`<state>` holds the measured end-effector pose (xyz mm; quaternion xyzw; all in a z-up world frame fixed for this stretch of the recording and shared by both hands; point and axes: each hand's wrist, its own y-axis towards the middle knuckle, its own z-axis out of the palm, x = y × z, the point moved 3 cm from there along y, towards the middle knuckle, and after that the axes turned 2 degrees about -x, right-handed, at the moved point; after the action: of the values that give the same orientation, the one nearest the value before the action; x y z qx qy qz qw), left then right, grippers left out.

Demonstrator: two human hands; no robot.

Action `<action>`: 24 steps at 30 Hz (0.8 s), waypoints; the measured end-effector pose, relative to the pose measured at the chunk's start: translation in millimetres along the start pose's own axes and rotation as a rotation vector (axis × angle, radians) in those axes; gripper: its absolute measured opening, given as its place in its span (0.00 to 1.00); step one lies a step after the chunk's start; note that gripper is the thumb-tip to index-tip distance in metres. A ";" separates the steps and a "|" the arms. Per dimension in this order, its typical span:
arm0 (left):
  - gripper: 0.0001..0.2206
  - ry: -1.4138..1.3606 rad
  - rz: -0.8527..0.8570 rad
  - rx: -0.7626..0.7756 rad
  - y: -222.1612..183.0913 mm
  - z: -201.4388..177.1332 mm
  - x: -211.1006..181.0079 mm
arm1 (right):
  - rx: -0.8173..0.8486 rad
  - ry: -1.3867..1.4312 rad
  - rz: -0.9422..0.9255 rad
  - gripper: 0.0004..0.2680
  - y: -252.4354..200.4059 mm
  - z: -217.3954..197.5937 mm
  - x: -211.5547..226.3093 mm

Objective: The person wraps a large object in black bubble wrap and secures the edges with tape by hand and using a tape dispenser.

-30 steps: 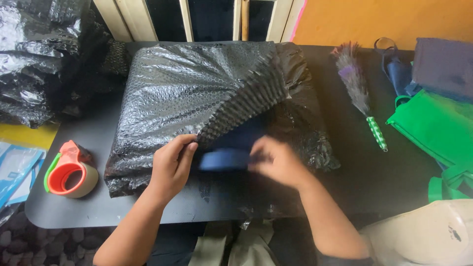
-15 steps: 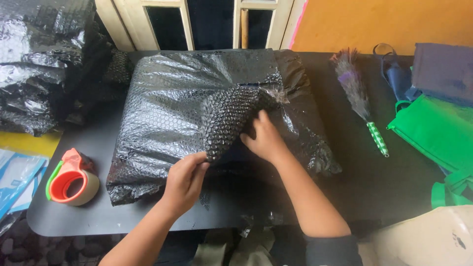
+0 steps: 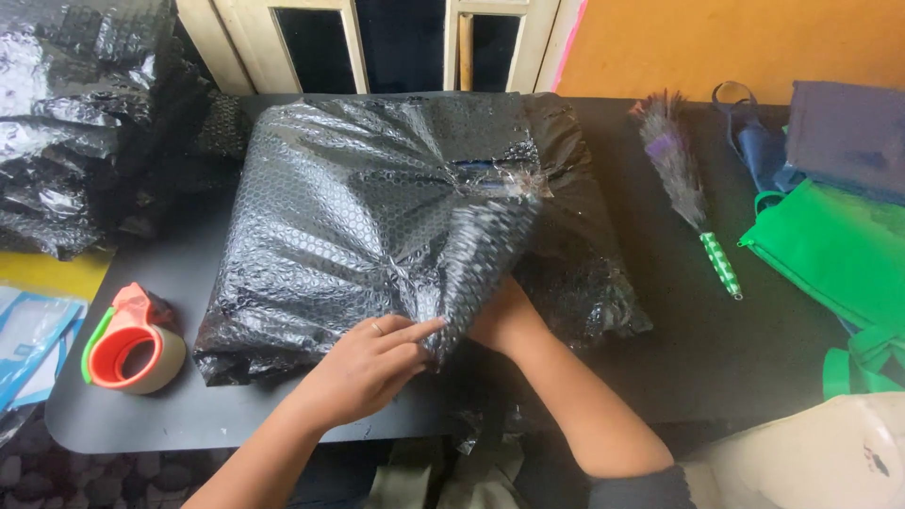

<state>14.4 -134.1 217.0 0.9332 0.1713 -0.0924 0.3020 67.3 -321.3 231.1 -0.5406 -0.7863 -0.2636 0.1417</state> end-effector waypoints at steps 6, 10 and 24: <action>0.04 0.043 -0.059 0.092 -17.7 23.2 19.3 | -0.090 -0.005 -0.231 0.12 -75.3 -10.5 -19.3; 0.03 0.201 -0.083 0.165 -33.3 64.3 48.4 | -0.433 -0.184 -0.365 0.09 -100.9 -18.4 -18.3; 0.03 0.420 -0.072 -0.030 -51.3 104.0 81.8 | 0.040 -0.272 -0.086 0.44 -28.1 33.8 -80.0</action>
<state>63.5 -135.4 83.8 0.9206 0.2652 0.0961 0.2700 73.5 -371.9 155.4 -0.5343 -0.8257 -0.1780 0.0330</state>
